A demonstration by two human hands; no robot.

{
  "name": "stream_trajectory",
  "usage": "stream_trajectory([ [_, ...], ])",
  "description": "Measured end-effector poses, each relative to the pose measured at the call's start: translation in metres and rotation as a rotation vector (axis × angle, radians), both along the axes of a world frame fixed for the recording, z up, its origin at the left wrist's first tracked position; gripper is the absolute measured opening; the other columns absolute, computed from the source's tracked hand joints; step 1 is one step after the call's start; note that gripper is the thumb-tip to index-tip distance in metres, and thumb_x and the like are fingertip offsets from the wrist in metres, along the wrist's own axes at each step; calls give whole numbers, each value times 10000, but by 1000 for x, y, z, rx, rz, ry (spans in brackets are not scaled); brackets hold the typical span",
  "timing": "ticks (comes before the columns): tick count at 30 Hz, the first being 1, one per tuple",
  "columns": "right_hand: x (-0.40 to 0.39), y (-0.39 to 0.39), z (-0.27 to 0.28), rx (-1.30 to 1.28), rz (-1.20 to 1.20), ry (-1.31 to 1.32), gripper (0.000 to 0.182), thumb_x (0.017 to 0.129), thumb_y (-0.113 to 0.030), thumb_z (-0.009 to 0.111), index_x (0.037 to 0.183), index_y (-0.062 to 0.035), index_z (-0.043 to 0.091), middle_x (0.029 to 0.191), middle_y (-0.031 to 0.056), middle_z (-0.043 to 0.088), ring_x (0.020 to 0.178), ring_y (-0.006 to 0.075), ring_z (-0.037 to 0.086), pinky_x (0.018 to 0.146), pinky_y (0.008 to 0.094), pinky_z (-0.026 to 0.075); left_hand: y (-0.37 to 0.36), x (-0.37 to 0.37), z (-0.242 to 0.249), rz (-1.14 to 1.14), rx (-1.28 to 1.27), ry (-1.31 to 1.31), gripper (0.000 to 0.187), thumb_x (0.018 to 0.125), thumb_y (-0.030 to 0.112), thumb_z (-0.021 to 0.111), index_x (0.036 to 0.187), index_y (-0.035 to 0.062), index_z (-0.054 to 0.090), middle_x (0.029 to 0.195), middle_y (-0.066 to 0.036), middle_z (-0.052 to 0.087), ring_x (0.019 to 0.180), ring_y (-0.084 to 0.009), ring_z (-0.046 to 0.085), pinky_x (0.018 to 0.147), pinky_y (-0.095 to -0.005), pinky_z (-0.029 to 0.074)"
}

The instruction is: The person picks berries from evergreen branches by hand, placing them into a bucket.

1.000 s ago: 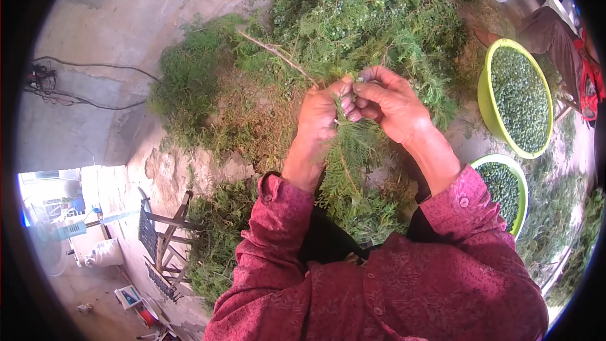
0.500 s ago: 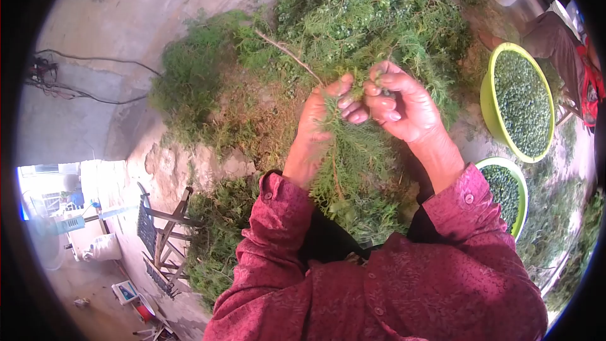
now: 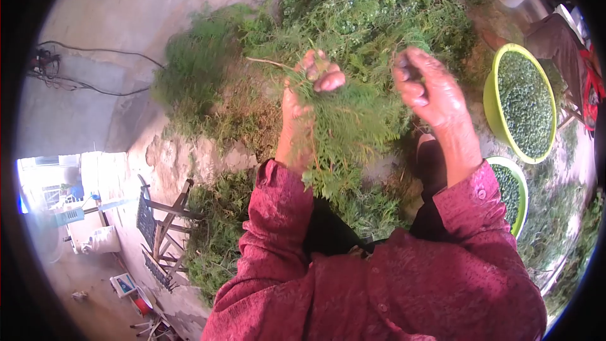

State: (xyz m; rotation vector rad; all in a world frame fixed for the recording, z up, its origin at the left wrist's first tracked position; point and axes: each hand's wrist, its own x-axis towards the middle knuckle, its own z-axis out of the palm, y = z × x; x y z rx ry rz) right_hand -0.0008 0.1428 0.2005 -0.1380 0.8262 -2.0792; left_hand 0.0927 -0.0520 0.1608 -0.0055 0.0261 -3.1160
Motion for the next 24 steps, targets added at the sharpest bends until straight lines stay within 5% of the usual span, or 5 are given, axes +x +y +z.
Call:
stream_trajectory([
  [9, 8, 208, -20, 910, -726, 433, 82, 847, -97, 500, 890, -29, 518, 643, -7, 433, 450, 43, 325, 359, 168, 208, -14, 25, 4, 372, -237, 34, 233, 819, 142, 511, 1014, 21, 475, 785, -49, 406, 772, -167, 428, 682, -319, 417],
  [14, 66, 368, -76, 2140, 96, 1317, 494, 669, -242, 657, 1071, 16, 529, 938, 223, 568, 898, 314, 555, 764, 416, 438, -14, 28, 0, 626, -750, 161, 348, 832, 162, 485, 1145, 25, 420, 908, -145, 483, 915, -258, 486, 795, -411, 428],
  [16, 76, 358, -61, 2221, 80, 1131, 559, 646, -292, 674, 1094, 11, 532, 1053, 253, 528, 1032, 349, 478, 864, 431, 384, -2, 26, 34, 453, -449, -490, 277, 862, 210, 375, 1048, 4, 376, 737, -102, 490, 679, -200, 498, 660, -348, 426],
  [20, 55, 277, -8, 1929, -164, 1042, 283, 700, -185, 646, 924, -17, 602, 821, 134, 613, 709, 231, 580, 688, 321, 451, 3, 24, 25, 465, -446, -450, 271, 849, 202, 398, 1063, 36, 392, 764, -112, 517, 683, -223, 525, 648, -343, 435],
  [24, 84, 121, 51, 1164, -273, 1133, 161, 742, -34, 588, 903, -24, 586, 770, 36, 587, 684, 78, 528, 633, 222, 437, -2, 19, 28, 459, -606, -578, 392, 817, 215, 398, 1169, 44, 390, 810, -143, 552, 808, -245, 541, 697, -404, 439],
])
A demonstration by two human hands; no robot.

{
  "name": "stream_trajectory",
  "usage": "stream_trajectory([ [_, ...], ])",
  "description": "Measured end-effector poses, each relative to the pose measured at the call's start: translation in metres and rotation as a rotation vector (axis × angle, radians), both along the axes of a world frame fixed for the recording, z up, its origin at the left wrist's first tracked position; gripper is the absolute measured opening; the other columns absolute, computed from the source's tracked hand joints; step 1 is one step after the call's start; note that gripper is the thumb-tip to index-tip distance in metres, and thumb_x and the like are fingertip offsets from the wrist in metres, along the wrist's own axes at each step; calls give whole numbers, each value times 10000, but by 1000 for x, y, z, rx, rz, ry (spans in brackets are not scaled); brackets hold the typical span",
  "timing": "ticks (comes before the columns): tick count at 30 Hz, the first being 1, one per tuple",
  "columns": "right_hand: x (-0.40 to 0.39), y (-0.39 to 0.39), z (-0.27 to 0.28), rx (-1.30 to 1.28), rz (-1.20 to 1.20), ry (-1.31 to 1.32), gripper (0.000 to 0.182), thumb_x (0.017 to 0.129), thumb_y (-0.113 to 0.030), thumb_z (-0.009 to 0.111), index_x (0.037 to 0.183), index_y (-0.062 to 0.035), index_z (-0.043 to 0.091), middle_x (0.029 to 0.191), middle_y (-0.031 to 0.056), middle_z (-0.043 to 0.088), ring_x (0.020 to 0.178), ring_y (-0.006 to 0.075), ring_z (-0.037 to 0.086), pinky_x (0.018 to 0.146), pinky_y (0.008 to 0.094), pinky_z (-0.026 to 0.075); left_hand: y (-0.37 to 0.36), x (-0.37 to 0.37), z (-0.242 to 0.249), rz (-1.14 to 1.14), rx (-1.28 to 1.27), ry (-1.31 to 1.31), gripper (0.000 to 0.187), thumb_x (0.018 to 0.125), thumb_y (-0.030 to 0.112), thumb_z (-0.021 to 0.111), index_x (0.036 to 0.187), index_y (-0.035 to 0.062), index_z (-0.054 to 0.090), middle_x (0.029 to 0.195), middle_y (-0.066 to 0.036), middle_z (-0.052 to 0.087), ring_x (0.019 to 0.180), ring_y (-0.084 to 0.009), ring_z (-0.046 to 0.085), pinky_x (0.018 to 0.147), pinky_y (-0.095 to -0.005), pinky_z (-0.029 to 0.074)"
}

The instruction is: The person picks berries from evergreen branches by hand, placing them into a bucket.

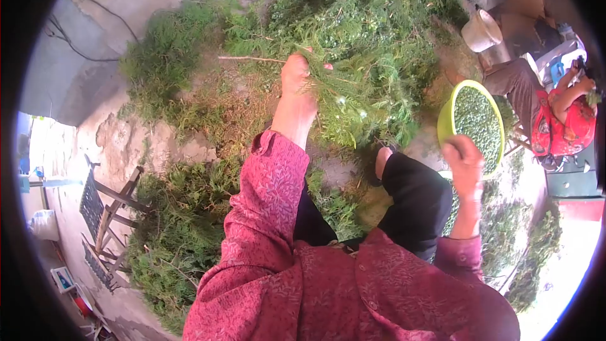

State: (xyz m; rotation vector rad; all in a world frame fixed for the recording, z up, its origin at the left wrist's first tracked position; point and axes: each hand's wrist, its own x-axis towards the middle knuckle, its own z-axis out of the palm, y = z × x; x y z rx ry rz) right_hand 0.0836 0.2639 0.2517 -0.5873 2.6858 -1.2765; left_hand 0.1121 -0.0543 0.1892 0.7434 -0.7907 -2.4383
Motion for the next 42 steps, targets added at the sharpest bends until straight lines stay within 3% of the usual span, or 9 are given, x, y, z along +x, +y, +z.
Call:
stream_trajectory([
  [5, 53, -124, 39, -46, 366, 328, 458, 593, -123, 754, 998, -47, 554, 874, 89, 585, 730, 150, 587, 631, 275, 488, -10, 1, 4, 12, 61, -93, 298, 821, 201, 388, 1076, 60, 451, 730, -104, 548, 651, -216, 539, 579, -375, 438],
  [15, 58, -170, 28, -85, 333, 488, 275, 704, -69, 656, 953, -25, 547, 804, 132, 593, 630, 232, 584, 577, 285, 470, -24, 3, 6, 35, 177, -40, 157, 826, 202, 457, 886, 72, 521, 692, -83, 549, 594, -212, 512, 549, -371, 433],
  [19, 64, -169, 30, -85, 274, 434, 165, 722, -35, 601, 880, -10, 562, 713, 122, 588, 565, 172, 565, 535, 259, 451, -28, 4, 11, 140, 289, -25, 127, 805, 161, 516, 835, 41, 547, 700, -81, 555, 596, -220, 519, 550, -392, 441],
  [24, 74, -161, 27, -84, 190, 176, 90, 715, 0, 553, 792, 19, 596, 571, 75, 547, 520, 41, 482, 482, 208, 395, -32, 6, 12, 150, 293, 46, 116, 804, 144, 529, 770, 38, 563, 696, -77, 555, 591, -214, 521, 508, -390, 438],
  [32, 87, -137, 53, -250, 113, -43, 120, 778, -16, 487, 848, 3, 582, 575, 49, 535, 490, 70, 472, 431, 226, 381, -46, 19, 13, 239, 283, -72, 112, 810, 99, 498, 801, 12, 568, 680, -85, 539, 554, -204, 510, 450, -355, 426],
  [35, 63, -137, 56, -748, 122, -877, 180, 854, -178, 497, 889, -2, 486, 704, 114, 522, 467, 89, 417, 352, 205, 303, -52, 11, -8, 239, 177, 32, 143, 744, 27, 520, 841, -75, 495, 720, -94, 529, 615, -177, 496, 506, -346, 393],
  [38, 59, -150, 56, -902, 212, -944, 157, 858, -172, 502, 838, -16, 490, 725, 93, 519, 491, 81, 413, 350, 205, 300, -49, 1, -20, 330, 159, -53, 141, 729, 32, 534, 826, -60, 488, 701, -84, 510, 613, -162, 477, 529, -341, 391],
  [40, 57, -163, 54, -821, 282, -856, 179, 815, -184, 577, 855, -20, 520, 699, 60, 521, 525, 86, 440, 406, 214, 351, -47, 5, -15, 313, 117, -56, 144, 721, 40, 537, 816, -53, 480, 703, -83, 505, 618, -153, 466, 537, -339, 388],
  [42, 55, -177, 40, -238, 240, -60, 237, 735, -166, 667, 889, -24, 555, 677, 16, 522, 559, 88, 467, 476, 210, 384, -45, 6, -8, 340, 165, -53, 139, 731, 38, 530, 824, -52, 479, 698, -80, 506, 615, -156, 470, 535, -344, 391],
])
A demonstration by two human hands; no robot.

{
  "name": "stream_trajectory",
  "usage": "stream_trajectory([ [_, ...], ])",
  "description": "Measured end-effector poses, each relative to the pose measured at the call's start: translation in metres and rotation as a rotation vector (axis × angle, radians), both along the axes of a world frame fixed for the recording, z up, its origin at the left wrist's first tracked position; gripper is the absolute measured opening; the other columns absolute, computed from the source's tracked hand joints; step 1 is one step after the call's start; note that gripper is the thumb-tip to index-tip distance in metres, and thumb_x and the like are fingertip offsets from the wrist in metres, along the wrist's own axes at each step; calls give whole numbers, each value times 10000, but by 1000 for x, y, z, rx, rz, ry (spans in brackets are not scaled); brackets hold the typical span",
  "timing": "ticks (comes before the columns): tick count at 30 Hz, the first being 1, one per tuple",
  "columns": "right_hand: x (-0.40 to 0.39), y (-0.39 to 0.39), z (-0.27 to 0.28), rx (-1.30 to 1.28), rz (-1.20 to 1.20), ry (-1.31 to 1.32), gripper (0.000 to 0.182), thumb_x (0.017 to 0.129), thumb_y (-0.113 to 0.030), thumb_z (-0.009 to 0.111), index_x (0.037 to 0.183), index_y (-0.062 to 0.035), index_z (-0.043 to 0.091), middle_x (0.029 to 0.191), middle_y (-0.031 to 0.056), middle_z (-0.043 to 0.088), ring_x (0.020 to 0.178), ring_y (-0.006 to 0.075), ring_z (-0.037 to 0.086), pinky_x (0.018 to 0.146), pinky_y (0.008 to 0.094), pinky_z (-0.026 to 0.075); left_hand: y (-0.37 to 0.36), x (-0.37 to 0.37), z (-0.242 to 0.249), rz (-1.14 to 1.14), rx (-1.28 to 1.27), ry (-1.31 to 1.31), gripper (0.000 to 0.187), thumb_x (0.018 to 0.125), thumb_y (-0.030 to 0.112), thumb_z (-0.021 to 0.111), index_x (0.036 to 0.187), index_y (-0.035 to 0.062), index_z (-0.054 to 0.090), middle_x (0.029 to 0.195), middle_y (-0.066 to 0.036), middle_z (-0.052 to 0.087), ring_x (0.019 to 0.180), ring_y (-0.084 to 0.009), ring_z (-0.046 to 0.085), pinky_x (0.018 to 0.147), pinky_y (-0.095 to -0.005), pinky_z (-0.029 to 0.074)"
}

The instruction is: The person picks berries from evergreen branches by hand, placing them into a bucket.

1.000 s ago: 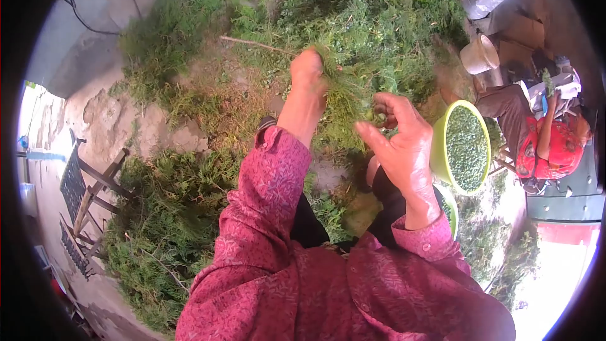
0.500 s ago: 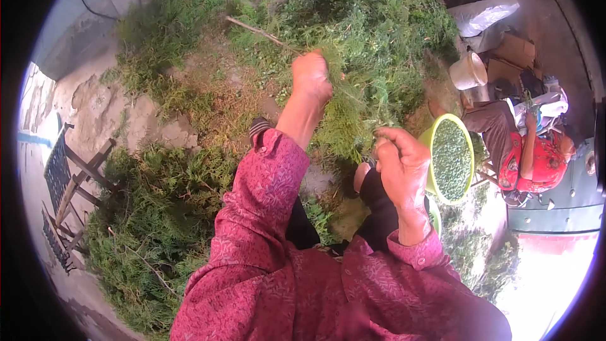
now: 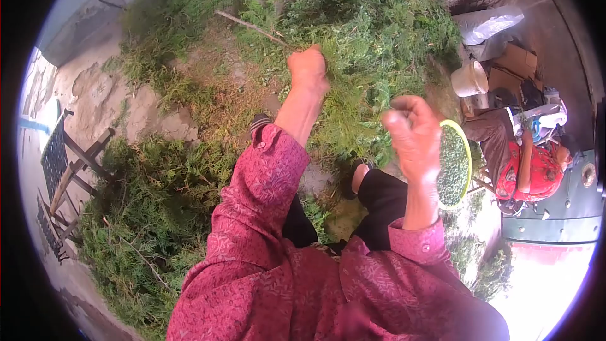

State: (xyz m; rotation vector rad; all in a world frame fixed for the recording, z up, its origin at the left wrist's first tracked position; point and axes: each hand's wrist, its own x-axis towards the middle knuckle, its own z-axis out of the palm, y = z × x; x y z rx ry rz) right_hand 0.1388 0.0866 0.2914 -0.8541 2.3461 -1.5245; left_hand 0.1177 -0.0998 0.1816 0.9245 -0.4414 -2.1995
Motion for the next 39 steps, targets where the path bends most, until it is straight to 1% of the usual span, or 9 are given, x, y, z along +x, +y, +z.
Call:
stream_trajectory([
  [5, 2, -12, -11, 172, 70, 429, 153, 705, -94, 661, 809, -5, 594, 707, 108, 582, 610, 189, 548, 562, 267, 427, 8, 15, 25, -17, -23, 6, 139, 748, 32, 521, 849, -57, 484, 747, -92, 514, 643, -167, 477, 554, -350, 401],
  [12, 16, -7, -5, -125, -47, 510, 98, 792, -77, 565, 850, -2, 588, 669, 56, 575, 556, 113, 511, 497, 228, 412, 3, 3, 1, -131, 49, -51, 174, 830, 114, 415, 896, -5, 523, 800, -97, 543, 702, -209, 524, 553, -371, 438],
  [15, 10, 7, 12, -595, 1, -421, 179, 819, -67, 496, 985, -4, 521, 659, 54, 527, 445, 44, 371, 381, 169, 296, 1, 28, 22, -232, 76, -88, 181, 808, 84, 388, 895, 11, 529, 790, -91, 541, 684, -207, 525, 567, -352, 439],
  [20, 18, 46, -27, -411, 372, -801, 212, 795, -35, 518, 1003, 8, 524, 724, 60, 547, 465, 72, 414, 410, 179, 351, -10, 14, -14, -164, 34, -163, 195, 788, 80, 403, 920, -6, 517, 803, -98, 535, 689, -211, 513, 548, -379, 414],
  [25, 45, 2, -31, 378, 54, 399, 482, 657, -252, 722, 1034, -36, 515, 671, 57, 503, 588, 169, 509, 551, 304, 441, -1, 8, 9, -101, 206, -71, 208, 776, 62, 425, 954, -23, 489, 791, -106, 514, 665, -212, 482, 502, -407, 377],
  [28, 24, -18, -28, 312, -101, 428, 567, 597, -276, 753, 1056, -53, 505, 660, 86, 491, 591, 201, 518, 565, 339, 442, 3, 0, 4, 34, 246, 56, 207, 780, 39, 422, 965, -38, 475, 771, -112, 515, 654, -218, 482, 525, -388, 383],
  [34, -33, -22, -49, 102, -92, 450, 272, 739, -251, 673, 792, -1, 579, 575, 78, 524, 469, 131, 419, 453, 282, 387, 11, 11, 24, -138, 206, -89, 119, 788, 39, 473, 901, 24, 509, 800, -95, 528, 733, -219, 505, 687, -399, 406],
  [36, -43, -15, -42, -118, -64, -118, 265, 761, -270, 660, 764, -17, 578, 607, 16, 552, 471, 86, 364, 424, 259, 332, 15, 9, 17, -334, 19, 185, 110, 749, 54, 544, 857, 52, 528, 821, -77, 535, 772, -208, 497, 739, -371, 384],
  [39, -50, -8, -28, -139, -221, -364, 290, 747, -292, 675, 818, -35, 561, 728, -9, 555, 603, 70, 417, 464, 229, 317, 17, 13, 19, -571, -105, 175, 140, 707, 79, 615, 829, 71, 546, 819, -57, 546, 771, -193, 504, 766, -339, 374],
])
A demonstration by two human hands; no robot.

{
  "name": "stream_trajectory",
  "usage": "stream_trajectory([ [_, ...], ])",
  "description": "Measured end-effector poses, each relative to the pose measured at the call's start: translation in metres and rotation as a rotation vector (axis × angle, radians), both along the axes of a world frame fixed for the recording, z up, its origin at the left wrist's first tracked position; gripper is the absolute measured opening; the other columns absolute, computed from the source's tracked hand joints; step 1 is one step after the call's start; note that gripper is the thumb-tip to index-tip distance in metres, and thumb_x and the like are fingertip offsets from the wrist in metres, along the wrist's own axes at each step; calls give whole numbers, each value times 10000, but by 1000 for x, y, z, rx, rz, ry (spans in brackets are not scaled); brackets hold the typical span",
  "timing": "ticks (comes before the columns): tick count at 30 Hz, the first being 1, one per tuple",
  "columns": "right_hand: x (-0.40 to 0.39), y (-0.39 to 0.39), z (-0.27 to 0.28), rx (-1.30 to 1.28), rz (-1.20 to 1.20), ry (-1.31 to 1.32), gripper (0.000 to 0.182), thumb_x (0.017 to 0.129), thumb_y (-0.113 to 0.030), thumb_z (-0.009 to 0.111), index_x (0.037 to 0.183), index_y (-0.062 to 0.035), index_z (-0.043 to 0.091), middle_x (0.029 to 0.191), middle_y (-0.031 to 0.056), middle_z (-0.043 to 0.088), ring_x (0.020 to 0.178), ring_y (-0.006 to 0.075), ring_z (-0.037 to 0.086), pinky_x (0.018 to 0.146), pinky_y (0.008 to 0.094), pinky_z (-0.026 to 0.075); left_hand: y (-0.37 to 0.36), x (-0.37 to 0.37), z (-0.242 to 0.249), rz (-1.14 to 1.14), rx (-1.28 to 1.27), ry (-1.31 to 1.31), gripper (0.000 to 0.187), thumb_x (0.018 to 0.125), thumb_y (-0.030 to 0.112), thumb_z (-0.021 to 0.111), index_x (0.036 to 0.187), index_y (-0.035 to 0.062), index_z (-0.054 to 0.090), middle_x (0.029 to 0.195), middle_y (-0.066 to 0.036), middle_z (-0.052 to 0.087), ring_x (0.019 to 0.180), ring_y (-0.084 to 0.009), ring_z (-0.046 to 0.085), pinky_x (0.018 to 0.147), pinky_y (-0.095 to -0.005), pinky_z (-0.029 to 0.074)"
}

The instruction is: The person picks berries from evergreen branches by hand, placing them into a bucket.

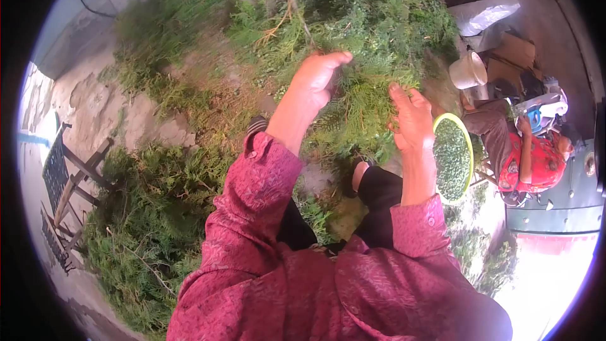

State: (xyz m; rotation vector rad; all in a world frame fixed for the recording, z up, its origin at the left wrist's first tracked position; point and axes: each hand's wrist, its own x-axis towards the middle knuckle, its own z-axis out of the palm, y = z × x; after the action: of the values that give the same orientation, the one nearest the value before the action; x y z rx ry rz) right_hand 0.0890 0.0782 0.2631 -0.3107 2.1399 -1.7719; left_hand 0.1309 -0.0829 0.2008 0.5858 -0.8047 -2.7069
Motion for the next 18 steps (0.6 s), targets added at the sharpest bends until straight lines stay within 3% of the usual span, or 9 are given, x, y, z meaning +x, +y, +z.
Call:
stream_trajectory([
  [2, -7, 10, 4, 24, -77, -210, 420, 721, -316, 694, 971, -38, 503, 806, 12, 521, 696, 93, 428, 466, 227, 334, 2, 6, 2, -46, -118, 88, 166, 689, 79, 638, 831, 74, 553, 820, -46, 554, 760, -184, 511, 763, -334, 379],
  [3, -12, 16, 2, 21, -81, -204, 420, 721, -316, 694, 971, -38, 503, 806, 12, 521, 696, 93, 428, 466, 227, 334, 1, 7, 2, -84, -237, 170, 192, 671, 79, 660, 834, 77, 560, 820, -35, 563, 749, -176, 518, 759, -329, 384],
  [5, -20, 24, -2, 21, -70, -306, 531, 712, -342, 697, 1077, -50, 446, 756, 7, 483, 685, 101, 407, 441, 232, 339, 2, 6, -1, -161, -231, 165, 216, 669, 74, 671, 856, 75, 562, 801, -18, 571, 727, -151, 527, 726, -312, 398],
  [9, -9, 28, 8, -22, -91, -361, 510, 735, -345, 676, 1092, -63, 447, 685, -17, 434, 581, 76, 385, 395, 206, 310, -1, 6, 2, -179, -296, 105, 301, 675, 33, 644, 943, 53, 508, 811, -14, 563, 716, -119, 531, 626, -246, 418],
  [11, -8, 36, 7, -257, -84, -342, 359, 788, -296, 630, 1031, -68, 497, 638, -31, 417, 463, 45, 330, 359, 169, 253, -1, 4, -2, -91, -315, 64, 286, 674, 40, 645, 926, 37, 510, 800, -16, 563, 699, -112, 516, 614, -245, 406],
  [12, -9, 38, 8, -258, -84, -342, 359, 788, -296, 630, 1031, -68, 497, 638, -31, 417, 463, 45, 330, 359, 169, 253, -2, 3, -4, -92, -315, 64, 286, 674, 40, 645, 926, 37, 510, 800, -16, 563, 699, -112, 516, 614, -245, 406],
  [15, -13, 48, 9, -397, -109, -128, 209, 823, -215, 591, 944, -53, 538, 596, -42, 415, 398, 13, 275, 337, 157, 219, -1, 1, -6, -85, -356, -19, 288, 669, 43, 646, 922, 24, 509, 791, -16, 558, 691, -106, 500, 621, -251, 393],
  [17, -14, 53, 9, -110, -143, 211, 162, 832, -176, 577, 897, -28, 571, 602, -24, 477, 462, 23, 369, 382, 180, 300, 2, 2, 0, 2, -403, -12, 295, 665, 48, 647, 925, 29, 509, 787, -13, 550, 684, -103, 489, 618, -251, 381],
  [18, -14, 51, 6, 154, -107, 533, 188, 815, -189, 601, 819, -2, 599, 626, -8, 533, 540, 46, 437, 477, 208, 376, 3, 2, 0, -2, -404, -13, 295, 665, 48, 647, 925, 29, 509, 787, -13, 550, 684, -103, 489, 618, -251, 381],
])
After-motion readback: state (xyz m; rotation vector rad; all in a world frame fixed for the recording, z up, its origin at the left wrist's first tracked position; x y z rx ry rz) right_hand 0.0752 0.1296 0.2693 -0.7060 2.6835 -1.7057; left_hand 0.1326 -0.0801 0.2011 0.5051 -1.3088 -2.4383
